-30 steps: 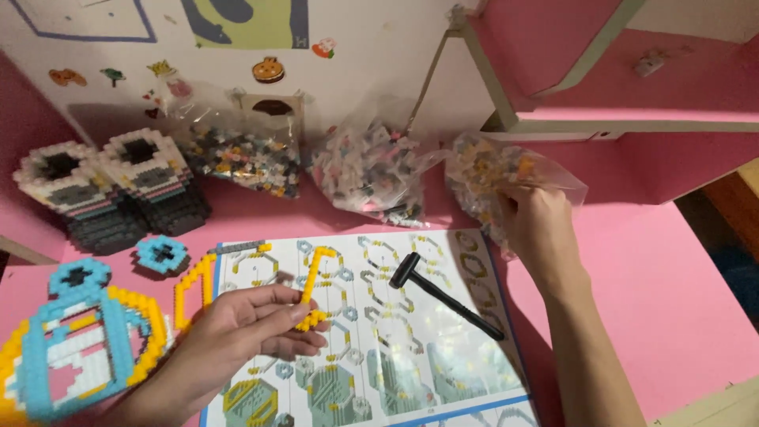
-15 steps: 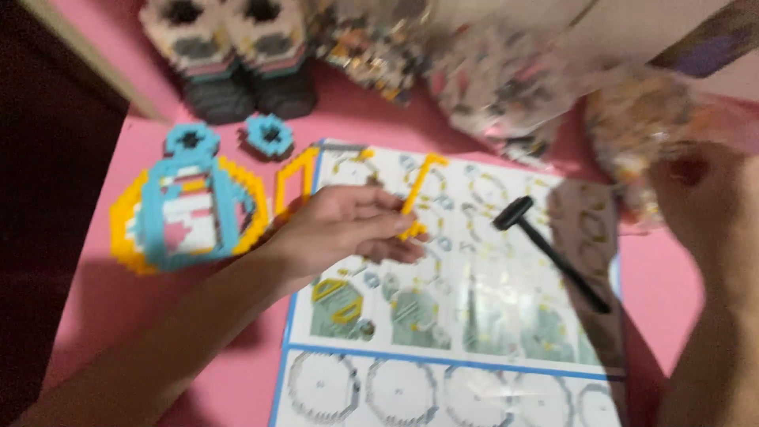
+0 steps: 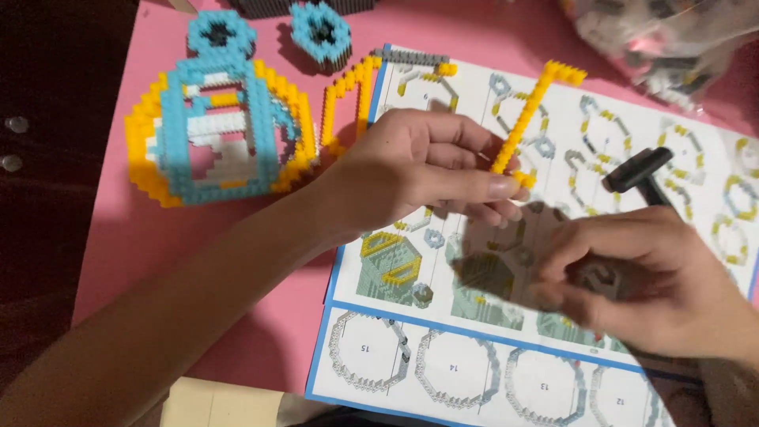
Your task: Assembling a structure using small plastic toy blocks by following a printed instruction manual.
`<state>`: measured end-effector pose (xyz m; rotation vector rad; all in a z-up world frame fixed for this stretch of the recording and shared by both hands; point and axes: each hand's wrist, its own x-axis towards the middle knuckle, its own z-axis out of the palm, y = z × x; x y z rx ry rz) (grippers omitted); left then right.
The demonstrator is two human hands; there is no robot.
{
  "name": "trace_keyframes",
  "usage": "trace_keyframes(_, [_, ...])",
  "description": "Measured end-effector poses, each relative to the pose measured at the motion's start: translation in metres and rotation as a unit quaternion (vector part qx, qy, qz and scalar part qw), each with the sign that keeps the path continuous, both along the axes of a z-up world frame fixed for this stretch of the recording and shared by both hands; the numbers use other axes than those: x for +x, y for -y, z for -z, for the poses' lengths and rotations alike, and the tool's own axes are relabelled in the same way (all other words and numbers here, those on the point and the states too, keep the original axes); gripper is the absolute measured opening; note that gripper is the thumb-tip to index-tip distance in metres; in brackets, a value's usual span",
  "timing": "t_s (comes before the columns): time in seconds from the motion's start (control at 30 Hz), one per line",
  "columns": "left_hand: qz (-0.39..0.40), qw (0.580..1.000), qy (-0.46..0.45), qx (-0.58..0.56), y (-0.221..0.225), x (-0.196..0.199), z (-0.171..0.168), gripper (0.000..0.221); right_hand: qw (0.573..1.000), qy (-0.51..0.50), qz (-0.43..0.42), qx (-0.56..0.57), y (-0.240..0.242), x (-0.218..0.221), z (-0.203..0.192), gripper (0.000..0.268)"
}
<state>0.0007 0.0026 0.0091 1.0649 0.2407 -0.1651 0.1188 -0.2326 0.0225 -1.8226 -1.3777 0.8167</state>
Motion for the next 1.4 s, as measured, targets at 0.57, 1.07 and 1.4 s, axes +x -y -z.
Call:
trace_keyframes(0.57, [0.033,0.996,-0.002,0.077,-0.005,-0.001,0.003,0.042,0.955,-0.288,-0.019,0.071,-0.005,0.005,0.027,0.013])
trace_keyframes(1.07, [0.026,0.998,0.029,0.051,-0.004,-0.001,0.013,0.046,0.946,-0.315,0.058,0.043,-0.001,0.0,0.028,0.011])
trace_keyframes(1.4, [0.074,0.987,0.005,0.139,-0.009,-0.005,0.006,0.037,0.955,-0.289,0.053,0.039,0.005,-0.002,0.034,0.013])
